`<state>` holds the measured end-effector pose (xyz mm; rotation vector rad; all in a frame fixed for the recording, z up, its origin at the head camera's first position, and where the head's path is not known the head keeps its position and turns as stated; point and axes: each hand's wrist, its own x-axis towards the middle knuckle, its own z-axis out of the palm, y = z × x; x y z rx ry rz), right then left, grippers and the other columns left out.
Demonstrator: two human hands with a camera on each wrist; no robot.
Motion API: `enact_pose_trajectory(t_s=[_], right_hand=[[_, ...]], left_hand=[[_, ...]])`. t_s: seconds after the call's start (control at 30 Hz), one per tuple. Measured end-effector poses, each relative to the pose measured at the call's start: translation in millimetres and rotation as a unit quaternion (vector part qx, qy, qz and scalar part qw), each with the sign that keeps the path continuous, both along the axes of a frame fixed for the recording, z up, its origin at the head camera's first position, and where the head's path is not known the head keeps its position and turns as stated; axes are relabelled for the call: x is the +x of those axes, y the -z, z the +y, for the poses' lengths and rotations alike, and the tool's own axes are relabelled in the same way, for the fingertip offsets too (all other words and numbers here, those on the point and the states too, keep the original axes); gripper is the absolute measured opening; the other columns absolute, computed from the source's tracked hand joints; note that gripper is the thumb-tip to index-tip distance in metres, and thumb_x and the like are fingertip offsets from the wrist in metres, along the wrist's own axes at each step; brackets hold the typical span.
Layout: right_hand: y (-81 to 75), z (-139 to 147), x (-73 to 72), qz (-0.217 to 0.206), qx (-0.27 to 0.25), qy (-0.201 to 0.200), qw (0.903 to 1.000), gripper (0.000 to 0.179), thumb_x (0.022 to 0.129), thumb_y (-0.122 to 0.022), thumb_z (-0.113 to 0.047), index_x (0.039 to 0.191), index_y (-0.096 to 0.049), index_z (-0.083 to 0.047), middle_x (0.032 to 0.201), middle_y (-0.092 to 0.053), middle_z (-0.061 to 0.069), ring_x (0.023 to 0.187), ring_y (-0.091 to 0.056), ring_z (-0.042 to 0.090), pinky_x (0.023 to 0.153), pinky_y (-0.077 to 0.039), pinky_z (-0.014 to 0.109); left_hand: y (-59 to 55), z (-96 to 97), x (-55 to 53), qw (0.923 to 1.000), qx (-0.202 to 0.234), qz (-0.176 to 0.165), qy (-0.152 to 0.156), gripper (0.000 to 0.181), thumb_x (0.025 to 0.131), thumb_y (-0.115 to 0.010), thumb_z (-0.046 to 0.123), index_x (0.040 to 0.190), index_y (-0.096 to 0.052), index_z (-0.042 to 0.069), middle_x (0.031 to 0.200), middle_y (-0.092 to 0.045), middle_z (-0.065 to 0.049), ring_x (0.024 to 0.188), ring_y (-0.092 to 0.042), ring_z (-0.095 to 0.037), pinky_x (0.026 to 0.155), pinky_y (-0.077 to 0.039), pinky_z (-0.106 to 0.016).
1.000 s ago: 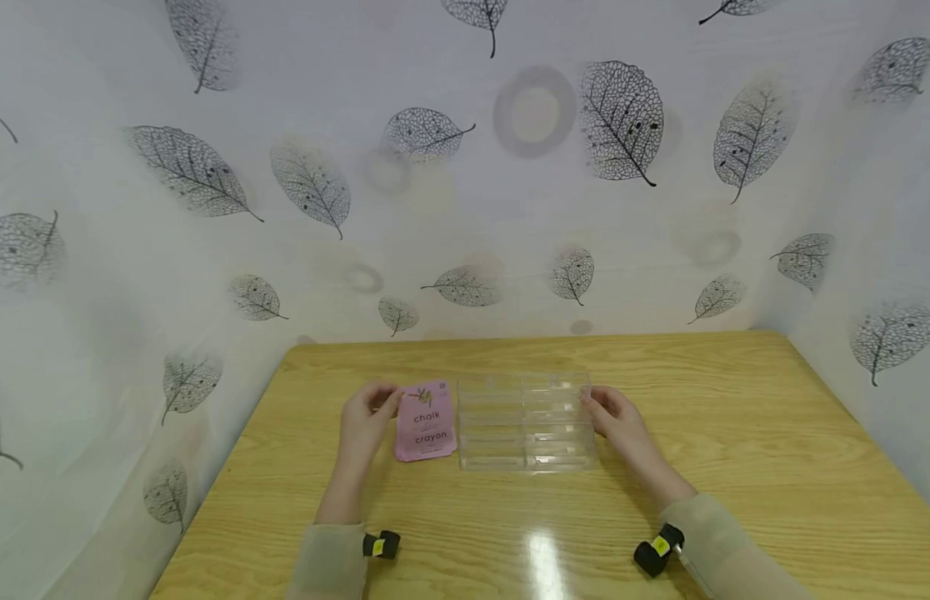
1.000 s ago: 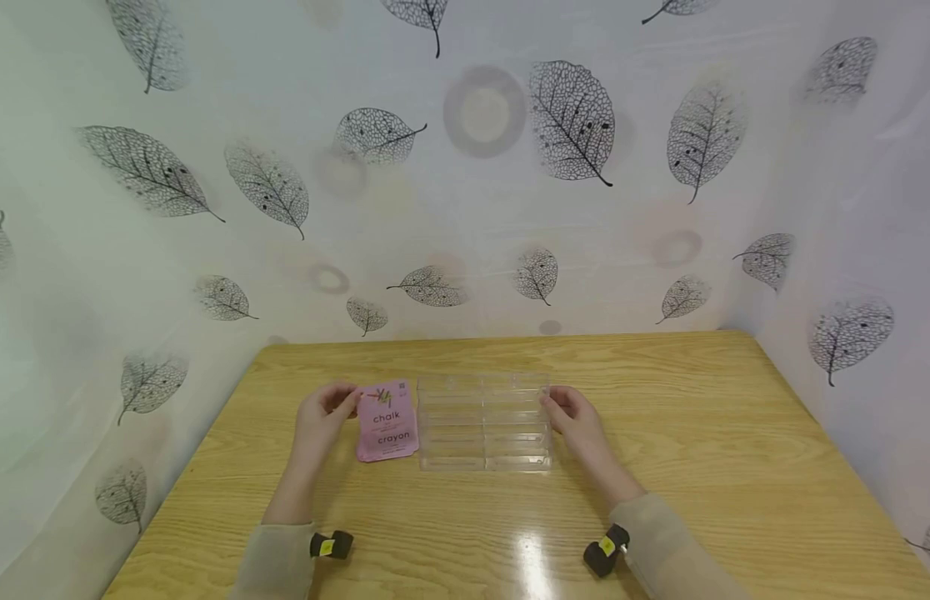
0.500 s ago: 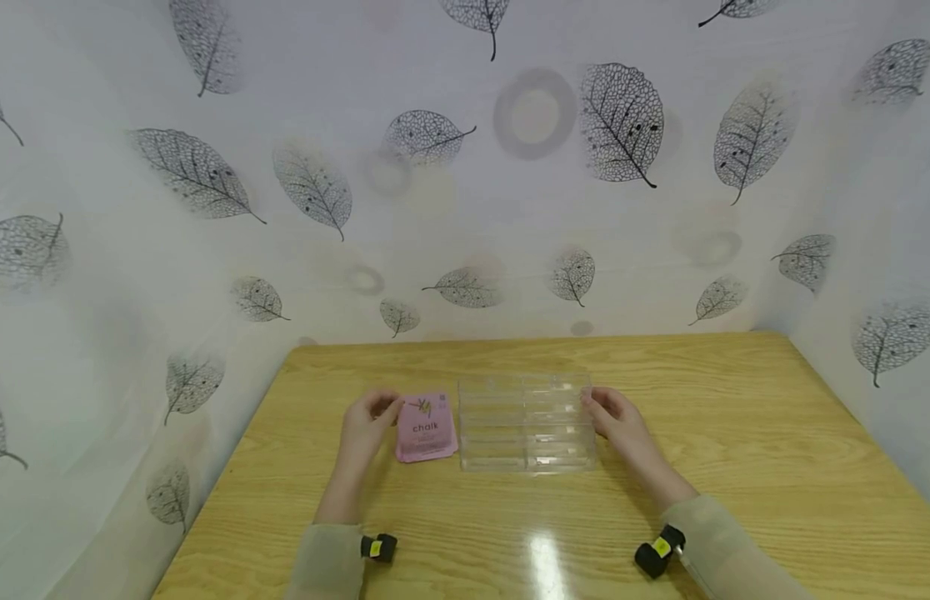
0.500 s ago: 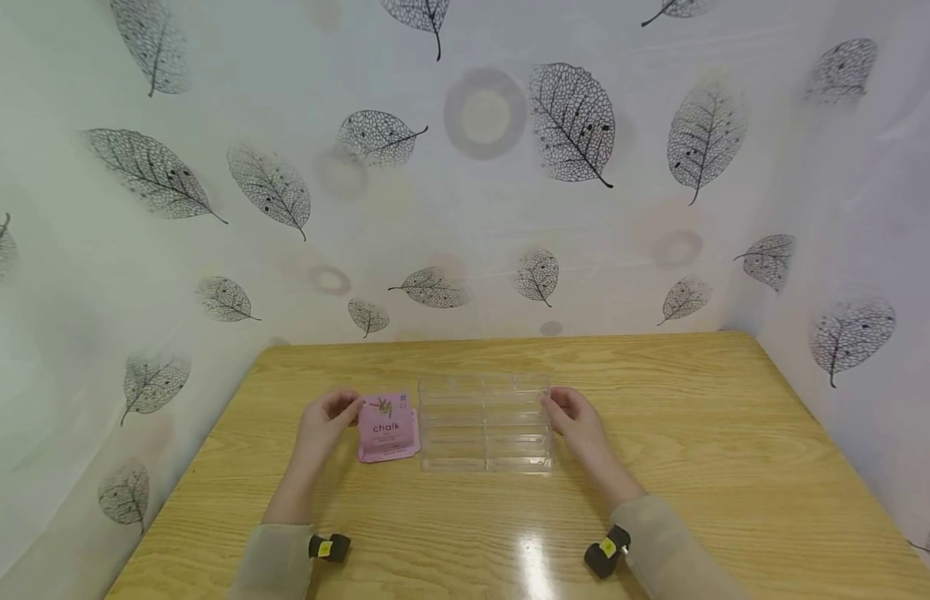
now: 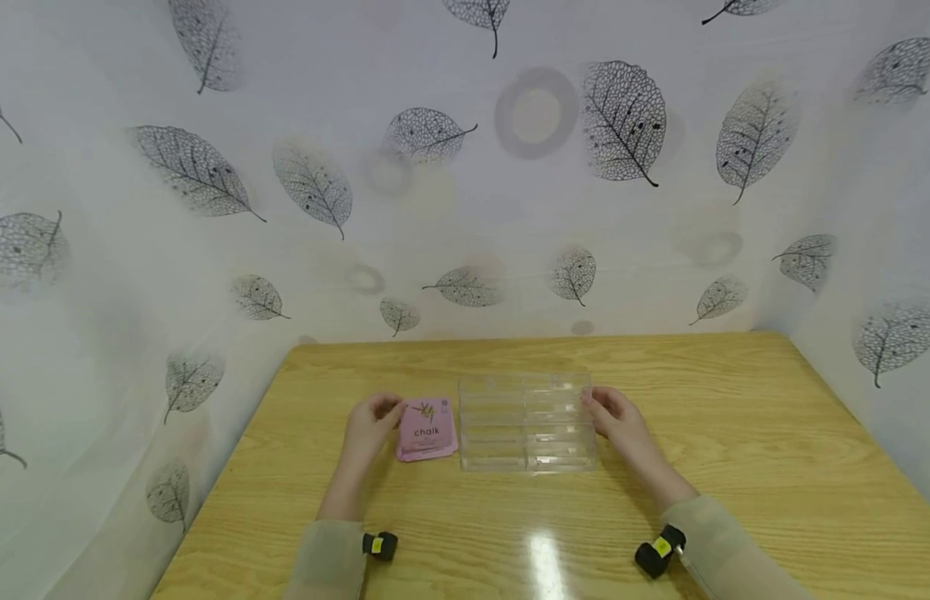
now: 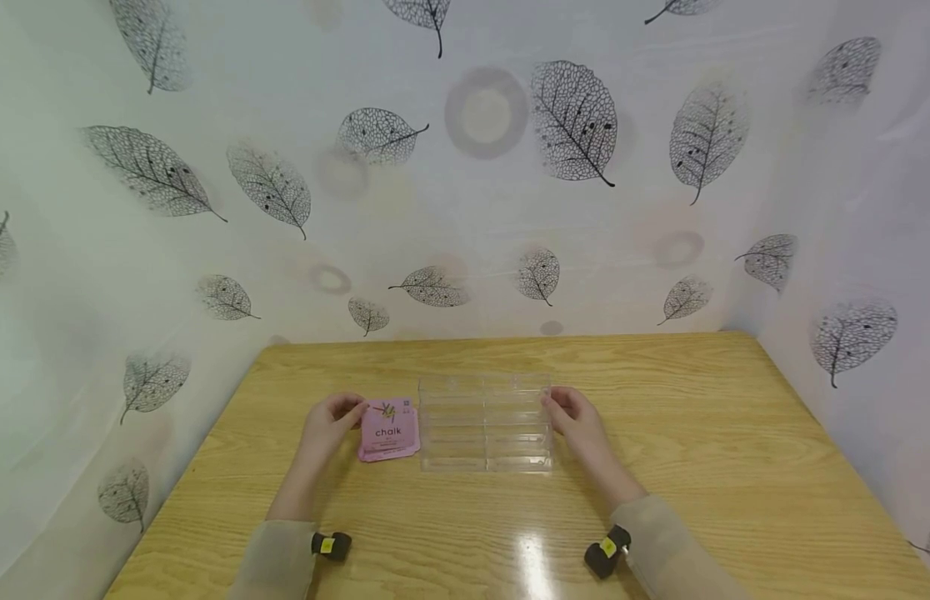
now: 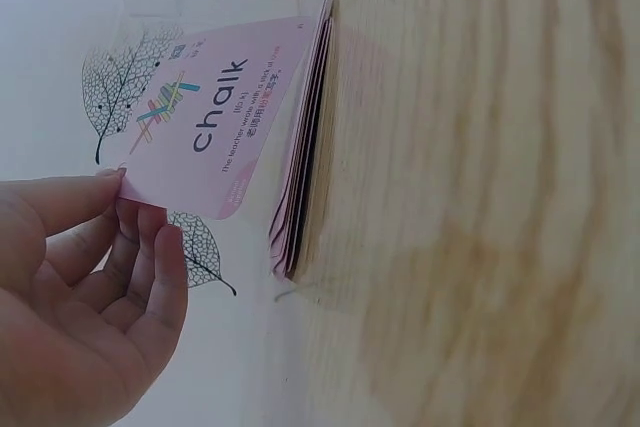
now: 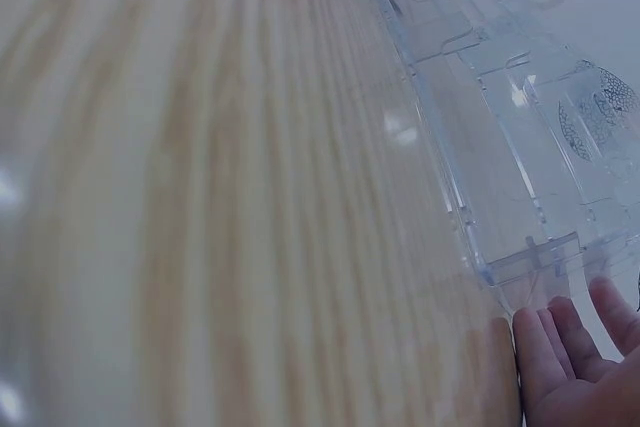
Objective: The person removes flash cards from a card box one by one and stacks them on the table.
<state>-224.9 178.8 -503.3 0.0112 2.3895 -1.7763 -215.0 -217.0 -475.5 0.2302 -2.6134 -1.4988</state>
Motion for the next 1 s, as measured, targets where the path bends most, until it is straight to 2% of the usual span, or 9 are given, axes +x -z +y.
enact_pose_trajectory(t_s=[0.2,0.47,0.63,0.73,1.0], right_hand=[[-2.1,0,0.7,0.001,0.002,0.002,1.0000,0.063,0.113,-0.049,-0.042,0.156,-0.041,0.003,0.157,-0.048,0.028,0.144,-0.050,0.039,0.106,-0.057,0.036],[-2.4,-1,0.0,0.004,0.005,0.006,1.0000,0.061,0.113,-0.050,-0.041,0.154,-0.044,0.003,0.155,-0.051,0.028,0.141,-0.052,0.038,0.101,-0.058,0.031],[-2.4,-1,0.0,0.006,0.003,0.009,0.9999,0.059,0.113,-0.050,-0.039,0.153,-0.045,0.004,0.154,-0.052,0.028,0.141,-0.053,0.037,0.098,-0.057,0.026],[-2.4,-1,-0.3,0.006,0.001,0.010,0.9999,0.058,0.113,-0.050,-0.039,0.153,-0.045,0.004,0.154,-0.052,0.027,0.141,-0.053,0.037,0.098,-0.056,0.025],[-1.3,-1,-1.3,0.005,0.003,0.009,0.9999,0.059,0.114,-0.050,-0.039,0.153,-0.044,0.005,0.154,-0.052,0.028,0.141,-0.053,0.038,0.102,-0.058,0.031]], left_hand=[[1.1,-1.1,-1.5,1.0000,-0.002,-0.003,0.000,0.015,0.101,-0.069,0.005,0.111,-0.072,-0.006,0.104,-0.074,-0.020,0.087,-0.067,-0.020,0.073,-0.054,-0.017],[3.5,-4.5,-4.1,0.9996,-0.001,-0.028,0.005,0.016,0.101,-0.069,0.006,0.112,-0.071,-0.005,0.104,-0.074,-0.019,0.089,-0.066,-0.020,0.078,-0.058,-0.023],[6.3,-6.8,-6.6,0.9987,-0.038,-0.033,0.007,0.016,0.101,-0.070,0.009,0.111,-0.072,-0.004,0.104,-0.074,-0.018,0.091,-0.065,-0.022,0.079,-0.052,-0.022],[8.1,-8.5,-7.8,0.9977,-0.059,-0.031,0.006,0.017,0.101,-0.071,0.010,0.111,-0.073,-0.003,0.104,-0.075,-0.018,0.092,-0.065,-0.024,0.082,-0.052,-0.026],[11.5,-10.9,-9.3,0.9967,-0.075,-0.032,0.005,0.021,0.100,-0.072,0.011,0.116,-0.073,-0.003,0.107,-0.074,-0.018,0.097,-0.067,-0.027,0.091,-0.058,-0.042]])
